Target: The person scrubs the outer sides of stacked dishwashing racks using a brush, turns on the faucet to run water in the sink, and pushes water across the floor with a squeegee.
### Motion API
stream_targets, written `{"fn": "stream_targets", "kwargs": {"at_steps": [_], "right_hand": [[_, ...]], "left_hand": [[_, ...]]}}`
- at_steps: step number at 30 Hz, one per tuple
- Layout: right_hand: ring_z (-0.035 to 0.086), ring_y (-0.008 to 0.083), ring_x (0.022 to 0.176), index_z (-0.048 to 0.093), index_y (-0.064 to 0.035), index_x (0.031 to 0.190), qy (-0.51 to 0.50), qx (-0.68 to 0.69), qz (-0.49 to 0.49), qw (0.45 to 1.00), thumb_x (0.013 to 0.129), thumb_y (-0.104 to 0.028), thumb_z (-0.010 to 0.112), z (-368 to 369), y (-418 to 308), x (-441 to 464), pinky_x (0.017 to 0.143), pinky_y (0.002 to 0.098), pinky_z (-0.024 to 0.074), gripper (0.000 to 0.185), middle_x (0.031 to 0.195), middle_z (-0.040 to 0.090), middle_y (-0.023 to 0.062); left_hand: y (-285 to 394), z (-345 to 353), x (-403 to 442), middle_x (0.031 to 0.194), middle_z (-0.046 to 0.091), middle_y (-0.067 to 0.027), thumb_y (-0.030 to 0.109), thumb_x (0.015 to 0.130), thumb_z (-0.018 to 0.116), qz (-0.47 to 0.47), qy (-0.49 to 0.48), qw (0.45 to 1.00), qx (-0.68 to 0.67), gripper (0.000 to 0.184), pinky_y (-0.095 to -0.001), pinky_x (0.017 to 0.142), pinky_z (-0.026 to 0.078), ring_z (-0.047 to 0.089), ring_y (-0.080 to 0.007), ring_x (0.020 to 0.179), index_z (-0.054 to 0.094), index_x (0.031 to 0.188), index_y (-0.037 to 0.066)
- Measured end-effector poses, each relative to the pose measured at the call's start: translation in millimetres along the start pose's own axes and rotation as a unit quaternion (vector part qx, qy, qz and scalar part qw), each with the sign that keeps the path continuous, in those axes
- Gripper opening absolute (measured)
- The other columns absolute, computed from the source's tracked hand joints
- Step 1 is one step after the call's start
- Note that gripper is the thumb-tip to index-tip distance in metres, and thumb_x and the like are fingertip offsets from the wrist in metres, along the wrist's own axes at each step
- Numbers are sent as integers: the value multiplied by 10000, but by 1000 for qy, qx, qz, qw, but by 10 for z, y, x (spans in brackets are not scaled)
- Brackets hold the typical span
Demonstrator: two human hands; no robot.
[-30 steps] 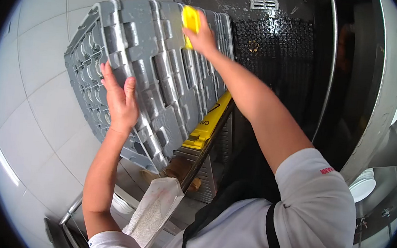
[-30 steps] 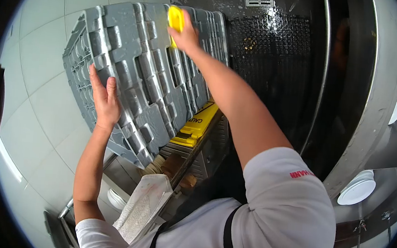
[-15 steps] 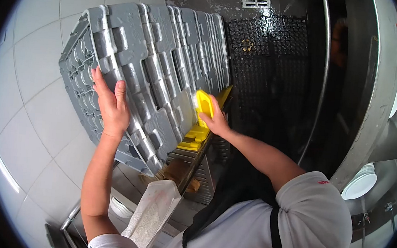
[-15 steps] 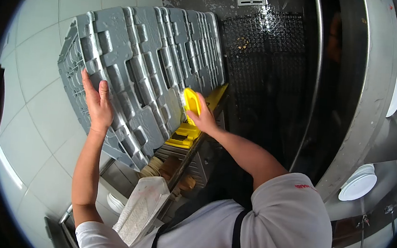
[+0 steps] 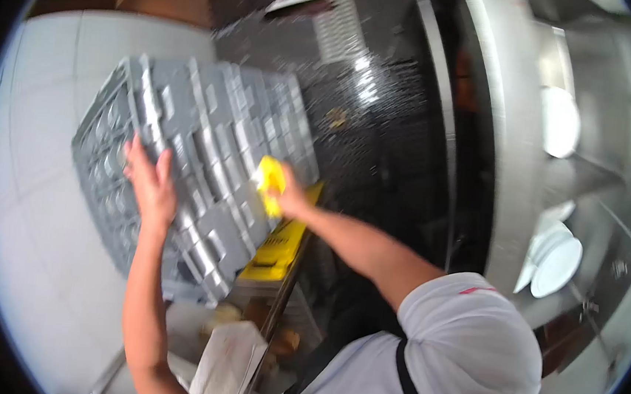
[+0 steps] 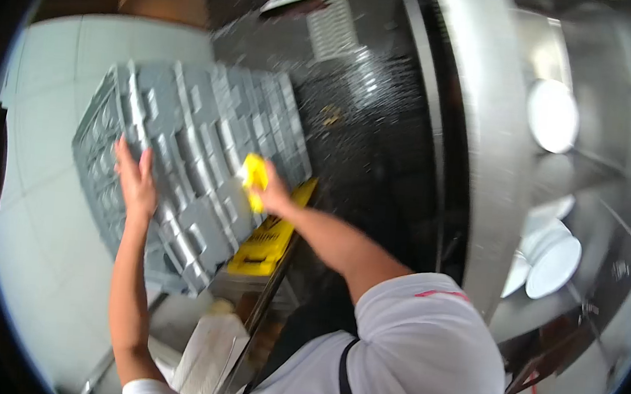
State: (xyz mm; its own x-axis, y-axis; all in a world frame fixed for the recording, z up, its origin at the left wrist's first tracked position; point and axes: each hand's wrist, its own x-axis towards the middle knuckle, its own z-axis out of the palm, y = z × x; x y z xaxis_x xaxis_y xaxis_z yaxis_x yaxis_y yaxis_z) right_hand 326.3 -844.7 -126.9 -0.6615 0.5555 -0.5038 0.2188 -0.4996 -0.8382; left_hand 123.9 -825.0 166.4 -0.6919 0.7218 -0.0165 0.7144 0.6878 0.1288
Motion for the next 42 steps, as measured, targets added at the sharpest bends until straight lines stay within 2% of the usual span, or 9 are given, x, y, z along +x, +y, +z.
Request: {"fn": "stream_targets", "kwargs": {"at_steps": [9,12,14,17,21,26,31,37,42], "right_hand": [[614,391,1177,181,-119,1577,86,-3,-149,985,899,-265,710,-630,-1825,-1048,994,424,487,872,1353,561,263],[512,420,1269,147,-132,1589,168,9,-311,936,882,-166,687,-748,-2193,-1042,1053,453,424,890,1407,466,288],[478,467,1218,149,-159,1593,197,-22,-363,910,860,-101,667,-919,-2566,-1243,1059,482,398,899,1314,465,287],[495,449,1184,156,-154,1587,174,-170,-375,895,862,-81,655,-1211,-2794,-1505,1042,491,414,883,1274,480,251],[515,401,1225,468,-44,1424,81,-251,-362,894,803,-167,694,-1639,-2879,-2021,1070,458,401,673,1314,508,206],[632,335,1118,629,-4,1246,247,-231,-444,829,771,-253,764,-2840,-2678,-2747,987,434,494,553,1218,648,176],[705,218,845,623,-4,1132,556,-84,-282,778,870,-210,746,-5118,-2409,-3251,767,367,556,355,941,728,155],[721,313,913,690,-27,1056,605,-253,-175,735,857,-311,705,-6285,-2870,-3308,844,397,554,347,962,741,175],[666,364,1077,661,-59,1181,629,-247,-156,721,848,-361,700,-7105,-3733,-2365,942,437,512,451,1105,710,204]], "left_hand": [[250,29,-19,1636,219,-198,470,969,573,-25,65,965,252,821,-699,1155,54,103,-450,1516,182,1598,115],[766,-75,-406,1634,214,-217,468,954,588,173,134,960,174,838,-714,1145,62,124,-433,1518,178,1603,131],[1259,70,-656,1609,265,-219,405,983,588,193,-8,970,-148,800,-549,1197,165,249,-354,1494,179,1596,94],[2175,0,-1129,1516,397,-165,363,999,611,114,-210,755,-610,744,-355,1137,342,437,-269,1370,235,1556,43],[2378,131,-1212,1258,564,-97,315,969,664,56,-309,617,-722,522,-360,955,503,599,-223,1120,437,1367,64],[2353,17,-1451,1089,602,-67,248,865,723,-22,-186,673,-716,522,-346,863,520,627,-224,967,487,1291,61],[1661,110,-958,1168,598,-147,208,801,769,110,47,892,-437,733,-375,901,503,609,-263,1041,397,1405,24],[560,-15,-388,1322,578,-208,335,713,677,138,39,985,-100,876,-599,1204,23,527,-421,1262,358,1480,57],[311,-110,-137,1265,588,-217,336,631,696,106,-77,991,8,1000,-572,1193,139,539,-430,1207,321,1502,17]]}}
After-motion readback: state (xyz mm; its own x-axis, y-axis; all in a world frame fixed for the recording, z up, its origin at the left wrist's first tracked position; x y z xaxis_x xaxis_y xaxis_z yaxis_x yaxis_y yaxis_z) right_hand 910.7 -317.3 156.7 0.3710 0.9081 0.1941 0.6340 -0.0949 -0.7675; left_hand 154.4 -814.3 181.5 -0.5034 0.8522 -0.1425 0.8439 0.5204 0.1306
